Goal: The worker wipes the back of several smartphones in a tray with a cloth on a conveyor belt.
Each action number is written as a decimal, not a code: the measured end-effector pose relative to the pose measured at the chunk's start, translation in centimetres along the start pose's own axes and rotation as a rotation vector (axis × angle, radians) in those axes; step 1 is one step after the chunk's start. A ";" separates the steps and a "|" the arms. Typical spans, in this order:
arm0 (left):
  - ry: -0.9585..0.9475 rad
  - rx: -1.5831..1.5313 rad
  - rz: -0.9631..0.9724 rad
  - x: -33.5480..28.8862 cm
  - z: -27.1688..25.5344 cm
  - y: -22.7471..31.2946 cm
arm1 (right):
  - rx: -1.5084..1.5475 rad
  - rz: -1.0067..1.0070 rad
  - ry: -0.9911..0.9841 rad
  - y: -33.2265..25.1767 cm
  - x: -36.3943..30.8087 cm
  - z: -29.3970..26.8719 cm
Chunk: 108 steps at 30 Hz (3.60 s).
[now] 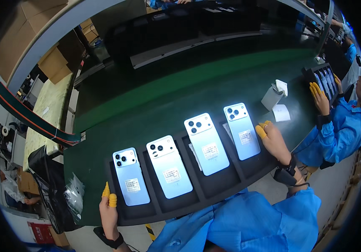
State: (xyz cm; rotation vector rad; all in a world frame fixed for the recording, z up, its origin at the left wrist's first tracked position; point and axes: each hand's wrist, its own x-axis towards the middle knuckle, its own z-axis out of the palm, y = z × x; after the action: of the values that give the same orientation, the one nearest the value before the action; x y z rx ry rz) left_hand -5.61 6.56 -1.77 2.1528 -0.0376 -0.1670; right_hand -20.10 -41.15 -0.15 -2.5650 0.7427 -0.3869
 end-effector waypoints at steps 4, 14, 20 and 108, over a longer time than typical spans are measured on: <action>0.072 -0.326 0.012 -0.2 0.3 0.6 | 0.136 0.089 0.099 0.1 -0.1 0.6; 0.374 -0.416 0.428 2.8 -0.1 0.9 | 0.396 -0.295 0.427 -0.6 3.4 1.2; 0.273 -0.533 0.314 5.0 0.7 1.8 | 0.380 -0.263 0.343 -1.0 8.0 2.2; -0.201 -0.945 -0.045 42.6 14.9 20.0 | 1.163 -0.381 -1.021 -2.9 8.1 10.2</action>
State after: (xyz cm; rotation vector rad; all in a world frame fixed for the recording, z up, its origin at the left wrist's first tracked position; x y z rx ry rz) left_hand 35.32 -20.73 2.20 1.1907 -0.0198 -0.3470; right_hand -8.40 -40.08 -6.41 -1.4129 -0.3180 0.3284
